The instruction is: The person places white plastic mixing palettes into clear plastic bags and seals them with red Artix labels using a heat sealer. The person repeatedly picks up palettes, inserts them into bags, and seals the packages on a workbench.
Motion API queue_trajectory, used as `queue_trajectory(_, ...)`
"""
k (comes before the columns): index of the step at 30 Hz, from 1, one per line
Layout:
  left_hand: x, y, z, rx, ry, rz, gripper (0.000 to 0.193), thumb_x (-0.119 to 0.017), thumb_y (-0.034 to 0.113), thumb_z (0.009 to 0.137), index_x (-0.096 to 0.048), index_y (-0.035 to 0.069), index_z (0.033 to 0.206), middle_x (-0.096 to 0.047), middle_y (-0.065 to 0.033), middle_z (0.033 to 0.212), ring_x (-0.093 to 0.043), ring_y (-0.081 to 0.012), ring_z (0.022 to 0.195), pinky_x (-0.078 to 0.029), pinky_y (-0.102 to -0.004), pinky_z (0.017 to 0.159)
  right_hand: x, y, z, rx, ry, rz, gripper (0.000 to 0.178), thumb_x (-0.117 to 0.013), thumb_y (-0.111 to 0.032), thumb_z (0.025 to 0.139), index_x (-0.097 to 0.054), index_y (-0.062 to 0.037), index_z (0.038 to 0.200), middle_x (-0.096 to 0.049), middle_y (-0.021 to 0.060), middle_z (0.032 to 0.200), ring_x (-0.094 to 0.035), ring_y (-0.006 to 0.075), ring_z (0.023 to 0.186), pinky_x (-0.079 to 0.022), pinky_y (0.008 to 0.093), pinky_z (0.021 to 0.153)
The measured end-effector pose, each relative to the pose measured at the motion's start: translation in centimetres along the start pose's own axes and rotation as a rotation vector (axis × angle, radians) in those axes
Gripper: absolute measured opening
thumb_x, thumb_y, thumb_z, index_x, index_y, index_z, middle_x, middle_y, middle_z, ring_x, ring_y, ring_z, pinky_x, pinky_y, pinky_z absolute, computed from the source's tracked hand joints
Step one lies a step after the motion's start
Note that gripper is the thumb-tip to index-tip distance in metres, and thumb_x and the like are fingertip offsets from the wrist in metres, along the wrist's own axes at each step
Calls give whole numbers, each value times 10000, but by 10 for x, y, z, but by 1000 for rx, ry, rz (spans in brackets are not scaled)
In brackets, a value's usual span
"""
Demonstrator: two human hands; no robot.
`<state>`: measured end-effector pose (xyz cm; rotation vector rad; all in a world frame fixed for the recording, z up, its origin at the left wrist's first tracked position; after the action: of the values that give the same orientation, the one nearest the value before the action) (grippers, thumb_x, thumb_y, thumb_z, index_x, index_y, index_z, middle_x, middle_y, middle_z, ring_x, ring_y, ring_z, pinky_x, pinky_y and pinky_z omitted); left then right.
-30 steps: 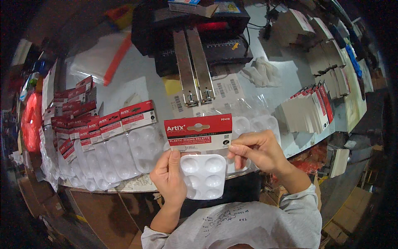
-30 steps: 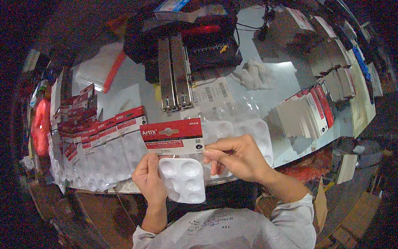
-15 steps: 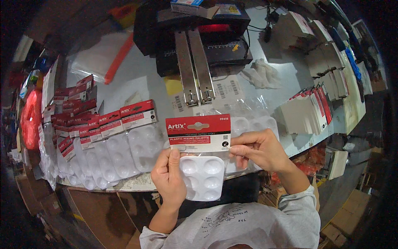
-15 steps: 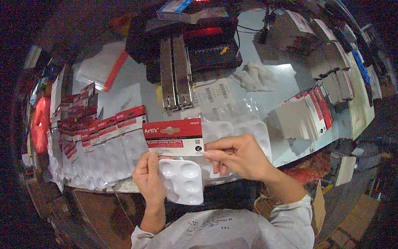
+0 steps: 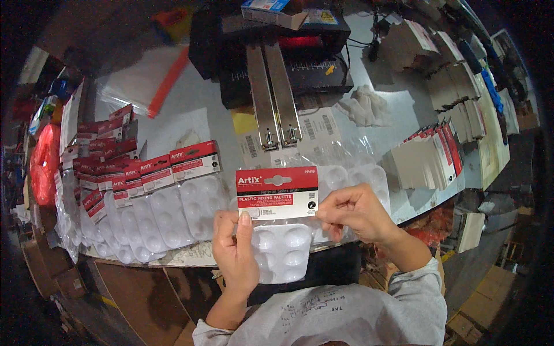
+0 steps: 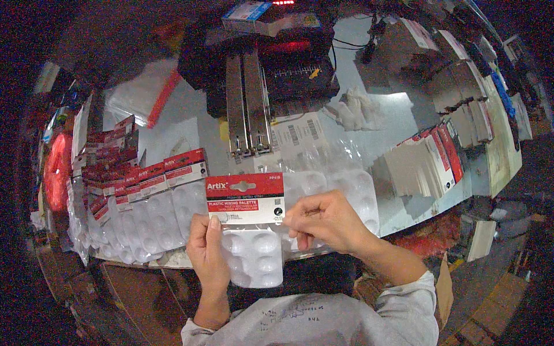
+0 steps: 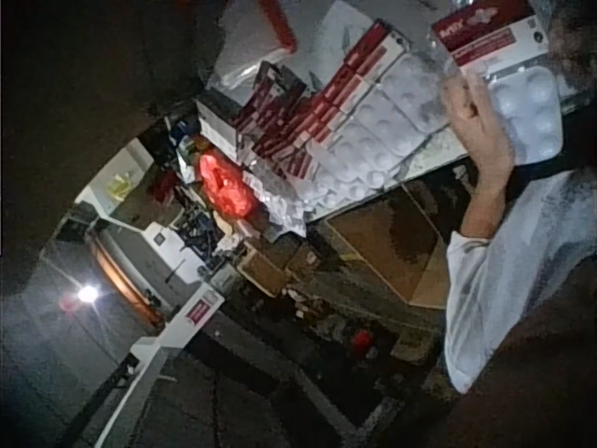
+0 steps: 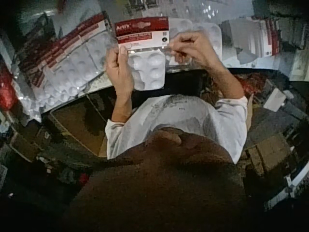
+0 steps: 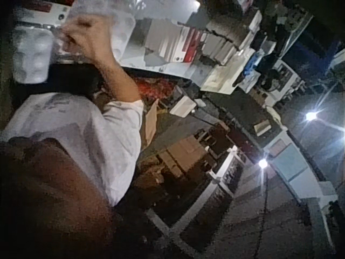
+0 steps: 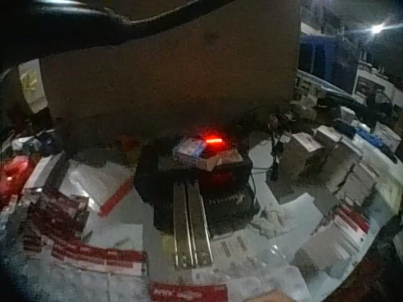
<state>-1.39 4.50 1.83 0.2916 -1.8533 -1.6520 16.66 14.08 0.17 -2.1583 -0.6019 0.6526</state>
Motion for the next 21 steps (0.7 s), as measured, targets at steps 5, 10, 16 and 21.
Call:
queue_trajectory(5, -6, -19, 34, 186, -156, 86, 261, -519, 193, 885, -558, -27, 751, -525, -81, 670, -467, -145, 633, -382, -270, 629, 9, -2, 32, -35, 66, 71, 173, -595, -125, 828, -631, 36, 778, -603, 75, 634, -568, 113, 500, -460, 223, 455)
queue_trajectory(10, -17, -50, 51, 278, -126, 73, 276, -521, 218, 887, -563, -26, 766, -542, -79, 659, -474, -117, 641, -381, -260, 613, 18, -5, 50, -36, 138, 32, 185, -586, -127, 831, -635, 42, 775, -615, 90, 651, -589, 129, 527, -494, 240, 480)
queue_trajectory(16, -19, -50, 49, 239, -148, 42, 236, -538, 172, 867, -573, -31, 750, -506, -71, 708, -477, -167, 678, -381, -259, 662, 18, -11, 48, 3, 135, -5, 181, -581, -108, 827, -629, 58, 774, -607, 84, 647, -599, 144, 537, -500, 254, 478)
queue_trajectory(21, -20, -33, 54, 3, -140, 210, 226, -538, 163, 861, -594, -15, 734, -496, -88, 783, -475, -224, 798, -373, -303, 738, 22, -12, 49, -40, 189, -66, 182, -596, -116, 824, -629, 54, 772, -595, 82, 629, -561, 129, 447, -452, 226, 423)
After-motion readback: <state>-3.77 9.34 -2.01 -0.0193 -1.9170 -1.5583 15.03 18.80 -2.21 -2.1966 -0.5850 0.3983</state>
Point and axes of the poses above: each hand's wrist, its own z-axis towards the middle knuckle, its own x-axis out of the back of the hand, y = z × x, the point moved 6 cm from there along z, towards the middle knuckle
